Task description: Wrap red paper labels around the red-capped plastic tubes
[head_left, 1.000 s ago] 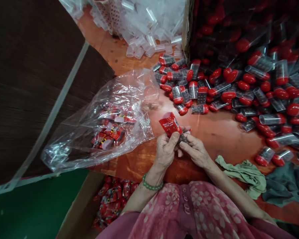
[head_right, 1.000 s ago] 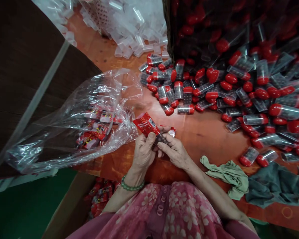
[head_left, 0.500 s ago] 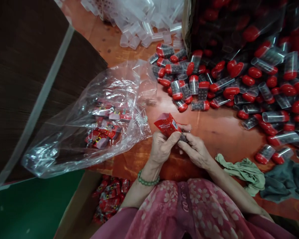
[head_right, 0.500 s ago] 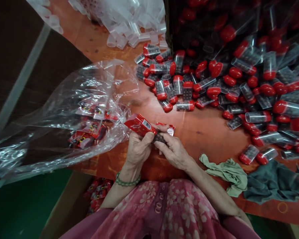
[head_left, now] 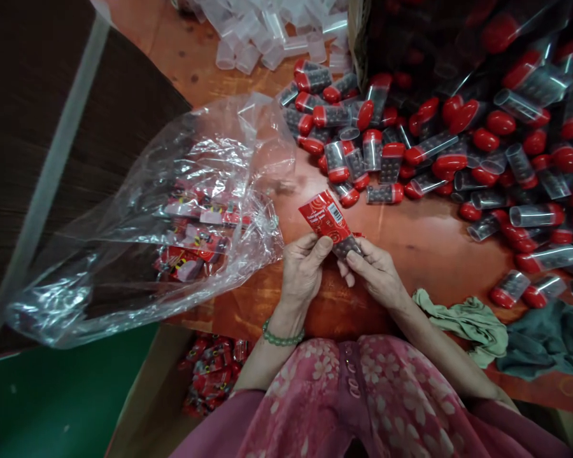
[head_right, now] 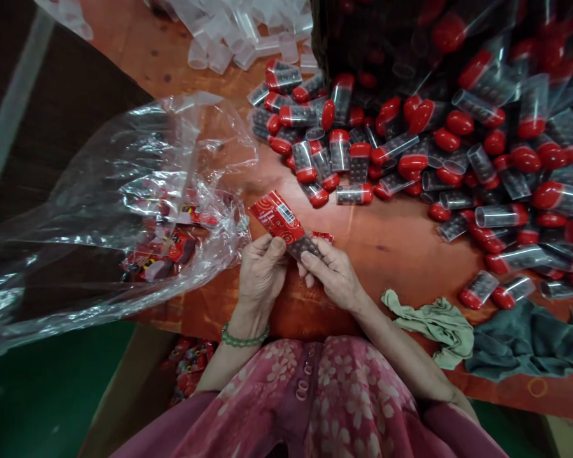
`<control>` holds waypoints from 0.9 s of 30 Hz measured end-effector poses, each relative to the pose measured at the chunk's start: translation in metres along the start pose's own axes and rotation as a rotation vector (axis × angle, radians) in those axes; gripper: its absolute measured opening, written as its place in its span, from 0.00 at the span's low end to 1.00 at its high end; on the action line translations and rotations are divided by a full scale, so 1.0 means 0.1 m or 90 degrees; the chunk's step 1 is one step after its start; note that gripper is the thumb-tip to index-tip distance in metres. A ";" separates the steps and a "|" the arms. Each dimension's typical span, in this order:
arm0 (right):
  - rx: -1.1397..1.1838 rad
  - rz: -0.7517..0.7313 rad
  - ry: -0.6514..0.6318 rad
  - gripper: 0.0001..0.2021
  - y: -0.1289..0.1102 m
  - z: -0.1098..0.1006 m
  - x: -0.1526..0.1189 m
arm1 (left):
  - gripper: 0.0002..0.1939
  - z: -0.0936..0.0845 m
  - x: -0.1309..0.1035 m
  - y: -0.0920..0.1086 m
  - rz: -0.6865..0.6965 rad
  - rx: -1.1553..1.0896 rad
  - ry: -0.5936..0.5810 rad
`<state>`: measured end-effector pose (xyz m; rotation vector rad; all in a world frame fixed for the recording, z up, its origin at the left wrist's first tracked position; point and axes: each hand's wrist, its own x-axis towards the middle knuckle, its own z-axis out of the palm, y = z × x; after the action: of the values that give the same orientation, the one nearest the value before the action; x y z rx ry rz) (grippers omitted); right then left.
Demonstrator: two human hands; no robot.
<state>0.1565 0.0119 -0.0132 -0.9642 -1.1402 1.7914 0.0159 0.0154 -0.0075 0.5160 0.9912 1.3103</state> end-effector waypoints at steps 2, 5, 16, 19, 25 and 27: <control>0.049 0.016 -0.025 0.17 0.00 -0.04 0.02 | 0.18 -0.02 0.00 0.01 -0.010 0.025 -0.023; 0.040 0.021 -0.049 0.17 -0.02 -0.06 0.04 | 0.20 0.00 0.00 0.04 -0.014 0.017 -0.060; -0.190 -0.038 -0.020 0.15 0.05 0.04 -0.07 | 0.22 0.20 -0.16 0.05 -0.047 0.002 0.015; -0.171 -0.045 -0.009 0.15 0.07 0.06 -0.10 | 0.24 0.20 -0.22 0.01 -0.053 0.012 0.024; -0.048 -0.048 -0.040 0.15 0.03 0.06 -0.11 | 0.23 0.14 -0.28 -0.01 -0.031 0.015 0.021; -0.030 -0.033 -0.061 0.16 0.03 0.05 -0.10 | 0.23 0.15 -0.28 0.00 -0.007 0.004 0.024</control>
<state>0.1552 0.0003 -0.0123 -0.8766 -1.2610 1.7929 0.0298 -0.0083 0.0095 0.4909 1.0283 1.3114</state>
